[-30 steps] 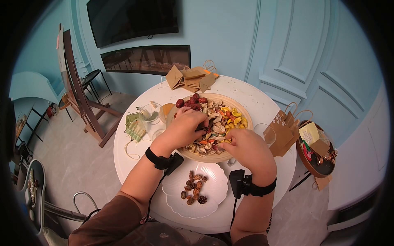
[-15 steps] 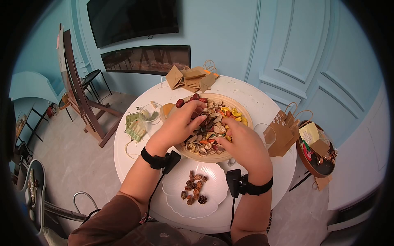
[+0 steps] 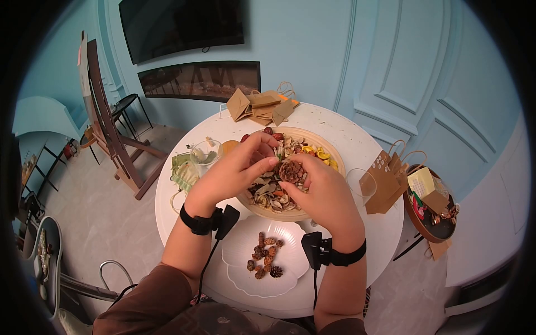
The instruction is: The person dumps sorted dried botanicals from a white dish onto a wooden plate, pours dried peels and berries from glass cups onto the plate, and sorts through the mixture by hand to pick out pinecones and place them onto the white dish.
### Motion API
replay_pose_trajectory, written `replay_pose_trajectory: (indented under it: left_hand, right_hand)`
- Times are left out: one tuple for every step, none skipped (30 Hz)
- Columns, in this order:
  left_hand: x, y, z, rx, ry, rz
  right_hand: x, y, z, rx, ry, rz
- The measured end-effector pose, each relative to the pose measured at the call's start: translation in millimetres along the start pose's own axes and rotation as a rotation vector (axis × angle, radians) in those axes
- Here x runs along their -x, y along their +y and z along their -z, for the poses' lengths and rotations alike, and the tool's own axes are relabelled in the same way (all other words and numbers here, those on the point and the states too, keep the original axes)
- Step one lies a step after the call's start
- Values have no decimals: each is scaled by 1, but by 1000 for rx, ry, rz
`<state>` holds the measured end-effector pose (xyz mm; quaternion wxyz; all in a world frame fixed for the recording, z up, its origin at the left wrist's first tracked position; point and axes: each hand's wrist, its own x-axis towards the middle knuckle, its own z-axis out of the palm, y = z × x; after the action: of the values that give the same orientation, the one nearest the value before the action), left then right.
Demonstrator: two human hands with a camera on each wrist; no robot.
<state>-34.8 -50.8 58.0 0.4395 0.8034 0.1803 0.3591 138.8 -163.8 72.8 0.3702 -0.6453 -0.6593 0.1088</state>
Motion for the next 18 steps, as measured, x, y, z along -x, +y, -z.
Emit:
replay_pose_trajectory:
  left_hand:
    - [1,2,6,-210,-34,68]
    - [3,3,11,-420,-68,137]
    - [6,2,14,-500,-81,157]
    - [10,0,16,-501,-81,158]
    - [14,-3,16,-629,-141,201]
    - [15,-6,15,-757,-202,245]
    - [14,-12,15,-749,-230,280]
    - [14,-11,14,-750,-232,280]
    - [14,-9,12,-777,-256,278]
    - [14,-8,10,-803,-281,275]
    - [13,-8,8,-803,-283,274]
    - [13,-9,7,-797,-296,276]
    - [13,-10,6,-791,-309,279]
    - [13,-10,5,-791,-308,280]
    - [13,-11,5,-787,-317,262]
    - [12,-11,4,-783,-326,244]
    - [12,-13,4,-783,-325,244]
    - [10,-17,4,-760,-338,223]
  right_hand:
    - [2,-5,4,0,0,0]
    - [5,-11,8,30,-89,-27]
    - [6,-14,9,60,-177,-54]
    - [8,-9,3,60,-177,-54]
    - [10,-1,-8,68,-256,60]
    - [13,2,-16,76,-334,174]
    - [16,-10,-22,100,-397,235]
    - [18,-17,-30,138,-517,192]
    - [20,-19,-45,173,-581,246]
    - [24,-23,-56,168,-616,277]
    - [28,-24,-68,211,-604,330]
    - [31,-24,-79,255,-593,383]
    - [32,-24,-86,255,-593,383]
    - [33,-24,-91,276,-607,375]
    - [33,-23,-95,298,-621,368]
    - [34,-21,-97,299,-622,369]
    - [34,-18,-99,305,-608,372]
    - [34,-17,-100,311,-594,374]
